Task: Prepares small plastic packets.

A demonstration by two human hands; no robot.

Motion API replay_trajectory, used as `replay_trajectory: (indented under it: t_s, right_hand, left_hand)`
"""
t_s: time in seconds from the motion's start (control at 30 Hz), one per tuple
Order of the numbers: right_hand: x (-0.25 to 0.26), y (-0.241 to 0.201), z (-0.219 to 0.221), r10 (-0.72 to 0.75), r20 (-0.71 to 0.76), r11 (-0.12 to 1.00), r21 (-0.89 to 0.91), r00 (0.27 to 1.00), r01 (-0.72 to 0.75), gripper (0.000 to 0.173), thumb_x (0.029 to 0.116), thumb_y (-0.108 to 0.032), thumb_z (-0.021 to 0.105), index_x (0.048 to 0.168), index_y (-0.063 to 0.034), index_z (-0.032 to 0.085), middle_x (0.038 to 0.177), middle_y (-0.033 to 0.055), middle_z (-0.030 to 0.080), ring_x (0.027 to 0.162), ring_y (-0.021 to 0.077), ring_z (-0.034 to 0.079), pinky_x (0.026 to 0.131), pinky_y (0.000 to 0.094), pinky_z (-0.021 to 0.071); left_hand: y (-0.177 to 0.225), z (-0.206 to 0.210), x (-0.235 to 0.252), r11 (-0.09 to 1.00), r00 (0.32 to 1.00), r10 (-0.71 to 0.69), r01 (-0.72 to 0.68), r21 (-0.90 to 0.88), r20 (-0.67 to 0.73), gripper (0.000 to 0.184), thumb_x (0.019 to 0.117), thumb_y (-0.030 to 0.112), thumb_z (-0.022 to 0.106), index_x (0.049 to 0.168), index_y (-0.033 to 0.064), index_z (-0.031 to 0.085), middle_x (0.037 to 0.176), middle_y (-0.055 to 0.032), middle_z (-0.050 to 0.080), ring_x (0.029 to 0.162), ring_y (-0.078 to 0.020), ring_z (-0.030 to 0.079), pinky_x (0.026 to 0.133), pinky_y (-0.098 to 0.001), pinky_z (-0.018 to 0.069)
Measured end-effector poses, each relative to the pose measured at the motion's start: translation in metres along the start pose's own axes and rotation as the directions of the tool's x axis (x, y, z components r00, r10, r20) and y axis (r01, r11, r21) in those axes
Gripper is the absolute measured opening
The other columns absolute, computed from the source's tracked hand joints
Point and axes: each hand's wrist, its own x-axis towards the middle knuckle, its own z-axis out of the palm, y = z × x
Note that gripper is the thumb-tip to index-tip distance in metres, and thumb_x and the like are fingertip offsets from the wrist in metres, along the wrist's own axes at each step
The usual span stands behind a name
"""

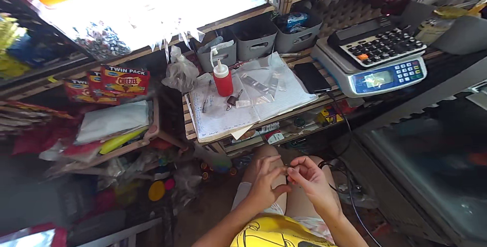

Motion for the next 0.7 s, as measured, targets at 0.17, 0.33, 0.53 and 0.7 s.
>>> replay_trajectory:
  t_s: [0.17,0.33,0.53,0.7]
  right_hand:
    - [-0.001,-0.007,-0.004,-0.057,-0.006,0.997,-0.058,0.998,0.056,0.029,0.0977,-0.023,0.065,0.117,-0.0017,0.062,0.08,0.0072,0.07,0.066,0.0162,0.069,0.062,0.0311,0.0605]
    - [0.006,-0.011,-0.024,-0.113,0.006,0.985,-0.13,0.994,0.112,0.029,0.1086,-0.023,0.045,0.124,-0.0019,0.057,0.091,0.0025,0.074,0.077,0.013,0.072,0.071,0.0295,0.062]
    - [0.001,-0.01,-0.024,-0.103,0.043,0.99,-0.096,0.994,0.106,0.022,0.1065,-0.013,0.046,0.122,-0.0014,0.056,0.091,0.0008,0.072,0.078,0.011,0.071,0.073,0.0283,0.0613]
    - [-0.004,-0.008,-0.018,-0.101,0.025,0.993,-0.063,0.995,0.102,0.021,0.1056,-0.01,0.047,0.121,-0.0011,0.057,0.091,0.0012,0.072,0.078,0.0112,0.071,0.074,0.0277,0.0611]
  left_hand:
    - [0.029,-0.028,0.02,0.999,0.998,0.047,-0.048,-0.012,-0.028,0.016,0.0976,0.028,0.068,0.091,0.0174,0.079,0.115,0.0006,0.066,0.119,-0.0189,0.054,0.106,-0.0425,0.0423]
    - [0.081,-0.162,0.074,0.984,0.916,0.18,-0.164,0.075,-0.357,0.014,0.0979,0.013,0.067,0.101,0.0025,0.076,0.099,-0.006,0.071,0.088,-0.0084,0.068,0.079,-0.0254,0.0588]
    - [0.139,-0.353,0.163,0.755,0.552,0.562,-0.038,0.655,-0.616,0.024,0.1021,0.015,0.059,0.111,-0.0024,0.072,0.104,-0.0146,0.074,0.088,-0.0156,0.072,0.08,-0.0314,0.059]
    - [0.099,-0.434,0.232,0.656,0.649,0.575,-0.002,0.754,-0.499,0.021,0.0987,0.005,0.057,0.11,-0.0002,0.073,0.114,-0.0167,0.072,0.102,-0.0218,0.071,0.091,-0.0346,0.0565]
